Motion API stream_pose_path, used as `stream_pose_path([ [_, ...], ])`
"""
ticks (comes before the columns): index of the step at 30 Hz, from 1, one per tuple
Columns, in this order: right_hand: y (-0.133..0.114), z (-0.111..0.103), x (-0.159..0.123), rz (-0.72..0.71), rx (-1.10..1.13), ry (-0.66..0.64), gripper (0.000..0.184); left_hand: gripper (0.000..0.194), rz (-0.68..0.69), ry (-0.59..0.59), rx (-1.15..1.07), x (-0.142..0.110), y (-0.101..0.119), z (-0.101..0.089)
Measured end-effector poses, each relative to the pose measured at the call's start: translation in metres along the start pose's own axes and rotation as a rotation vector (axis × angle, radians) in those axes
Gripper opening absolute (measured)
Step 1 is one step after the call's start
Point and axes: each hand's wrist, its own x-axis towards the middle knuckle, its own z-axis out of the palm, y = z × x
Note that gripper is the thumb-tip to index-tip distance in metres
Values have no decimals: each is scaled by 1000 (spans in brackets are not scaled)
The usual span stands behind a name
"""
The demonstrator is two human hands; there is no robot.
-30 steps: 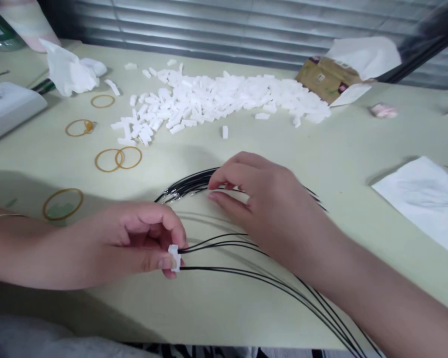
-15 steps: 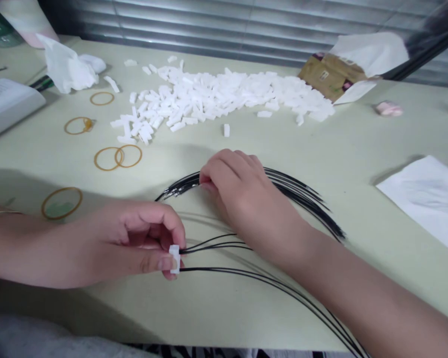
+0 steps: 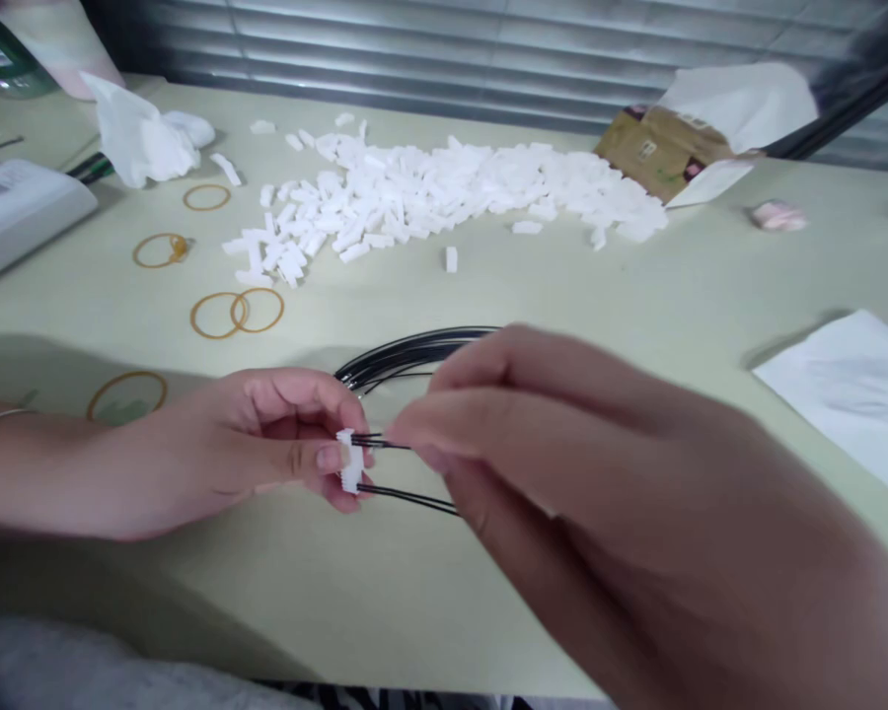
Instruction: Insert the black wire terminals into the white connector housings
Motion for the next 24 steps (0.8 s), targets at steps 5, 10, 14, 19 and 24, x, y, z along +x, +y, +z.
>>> stream_pose_path([
  [5, -6, 14, -6, 105, 256, 12, 23, 2, -13, 2, 13, 0, -1, -2],
  [10, -10, 18, -7, 241, 156, -59, 24, 2, -35, -3, 12, 0, 1, -2],
  [14, -11, 16, -9, 247, 132, -83, 22, 3, -33, 3, 13, 0, 1, -2],
  [19, -9, 17, -9, 178, 157, -106, 13, 2, -35, 5, 30, 0, 2, -2],
  [24, -5, 15, -7, 154, 217, -116, 17, 3, -38, 9, 55, 0, 2, -2],
])
